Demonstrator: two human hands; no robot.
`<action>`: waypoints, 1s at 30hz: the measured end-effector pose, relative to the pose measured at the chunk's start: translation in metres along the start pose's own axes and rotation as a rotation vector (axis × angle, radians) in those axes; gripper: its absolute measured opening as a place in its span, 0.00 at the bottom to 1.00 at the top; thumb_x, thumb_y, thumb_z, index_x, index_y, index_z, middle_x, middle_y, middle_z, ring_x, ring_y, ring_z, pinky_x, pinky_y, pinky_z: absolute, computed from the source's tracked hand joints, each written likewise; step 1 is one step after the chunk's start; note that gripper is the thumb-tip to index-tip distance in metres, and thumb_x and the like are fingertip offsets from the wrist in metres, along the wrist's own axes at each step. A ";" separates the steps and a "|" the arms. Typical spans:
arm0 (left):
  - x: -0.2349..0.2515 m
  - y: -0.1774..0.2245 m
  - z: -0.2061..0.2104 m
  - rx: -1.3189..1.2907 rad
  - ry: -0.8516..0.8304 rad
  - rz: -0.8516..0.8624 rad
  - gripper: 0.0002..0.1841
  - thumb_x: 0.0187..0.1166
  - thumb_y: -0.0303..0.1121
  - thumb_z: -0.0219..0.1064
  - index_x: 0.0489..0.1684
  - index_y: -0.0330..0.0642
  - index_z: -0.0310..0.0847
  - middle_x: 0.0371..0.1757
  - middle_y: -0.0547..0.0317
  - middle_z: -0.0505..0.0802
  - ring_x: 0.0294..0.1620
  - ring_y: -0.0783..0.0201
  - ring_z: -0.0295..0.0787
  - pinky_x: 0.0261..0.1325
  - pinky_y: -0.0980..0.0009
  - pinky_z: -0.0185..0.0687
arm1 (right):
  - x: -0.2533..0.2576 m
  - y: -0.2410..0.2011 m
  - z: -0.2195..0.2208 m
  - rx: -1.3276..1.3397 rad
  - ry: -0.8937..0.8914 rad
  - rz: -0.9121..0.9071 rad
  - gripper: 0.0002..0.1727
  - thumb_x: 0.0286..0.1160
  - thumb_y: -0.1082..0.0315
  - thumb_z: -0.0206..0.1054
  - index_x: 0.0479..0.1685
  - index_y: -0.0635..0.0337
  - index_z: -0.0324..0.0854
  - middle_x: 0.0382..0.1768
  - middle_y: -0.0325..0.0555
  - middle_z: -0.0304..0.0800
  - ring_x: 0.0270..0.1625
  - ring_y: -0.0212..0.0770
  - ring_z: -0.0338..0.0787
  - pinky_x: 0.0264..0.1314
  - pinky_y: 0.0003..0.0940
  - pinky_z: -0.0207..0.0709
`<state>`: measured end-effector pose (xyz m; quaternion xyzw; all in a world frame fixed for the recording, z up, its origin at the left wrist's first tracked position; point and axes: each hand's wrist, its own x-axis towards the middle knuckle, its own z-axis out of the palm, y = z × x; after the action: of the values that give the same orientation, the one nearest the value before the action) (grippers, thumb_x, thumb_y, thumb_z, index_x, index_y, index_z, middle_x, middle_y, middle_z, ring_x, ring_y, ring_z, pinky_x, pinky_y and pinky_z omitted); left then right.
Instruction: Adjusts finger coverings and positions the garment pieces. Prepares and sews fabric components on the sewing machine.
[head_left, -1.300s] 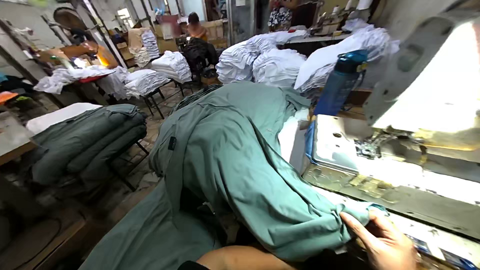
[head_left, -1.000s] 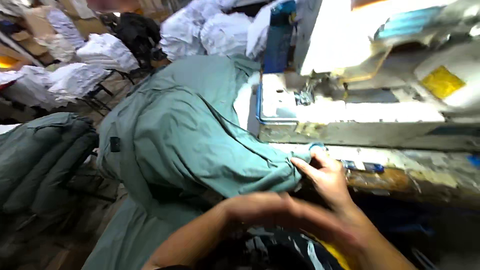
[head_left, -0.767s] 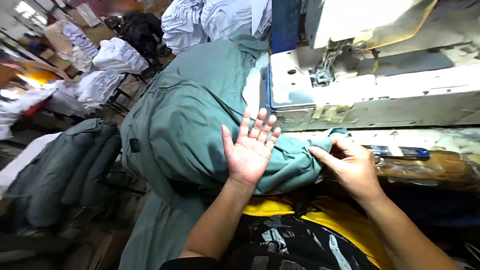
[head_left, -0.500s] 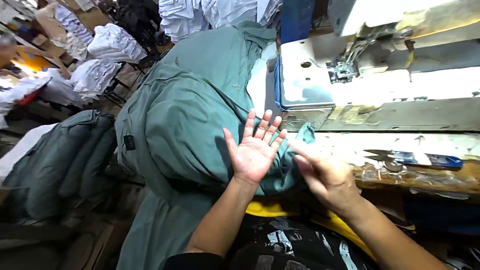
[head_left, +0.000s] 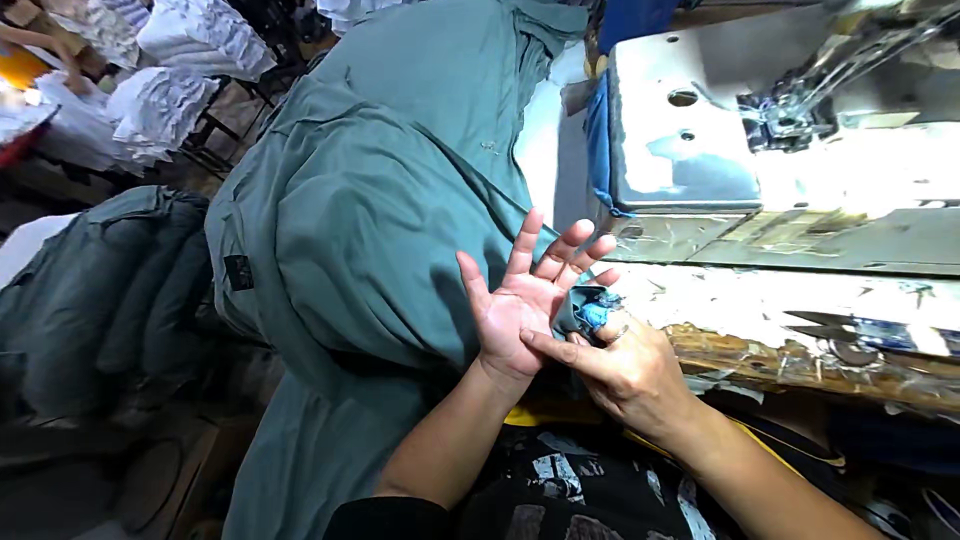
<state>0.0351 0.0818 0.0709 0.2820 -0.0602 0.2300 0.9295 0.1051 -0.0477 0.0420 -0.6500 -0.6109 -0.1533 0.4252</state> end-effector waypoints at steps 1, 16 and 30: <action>-0.001 0.000 0.000 -0.005 -0.008 0.004 0.42 0.75 0.79 0.33 0.79 0.72 0.77 0.73 0.60 0.88 0.76 0.51 0.82 0.76 0.49 0.78 | 0.000 0.000 0.000 0.007 0.000 -0.004 0.22 0.86 0.68 0.53 0.62 0.32 0.91 0.30 0.48 0.81 0.33 0.43 0.81 0.35 0.35 0.70; 0.000 0.000 -0.004 -0.027 -0.086 -0.003 0.42 0.76 0.78 0.33 0.81 0.72 0.75 0.74 0.61 0.87 0.76 0.51 0.82 0.76 0.47 0.78 | -0.002 -0.003 0.004 -0.021 0.001 0.003 0.26 0.83 0.71 0.54 0.68 0.31 0.88 0.30 0.48 0.84 0.33 0.47 0.84 0.35 0.40 0.74; -0.001 0.000 -0.006 -0.018 -0.088 0.001 0.41 0.76 0.78 0.37 0.81 0.71 0.76 0.72 0.62 0.88 0.76 0.51 0.82 0.77 0.47 0.77 | -0.004 0.000 0.004 0.021 0.017 -0.010 0.24 0.82 0.71 0.54 0.64 0.33 0.91 0.30 0.48 0.84 0.34 0.45 0.84 0.36 0.38 0.74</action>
<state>0.0339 0.0843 0.0659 0.2832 -0.1032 0.2174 0.9284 0.1025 -0.0475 0.0366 -0.6410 -0.6120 -0.1546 0.4366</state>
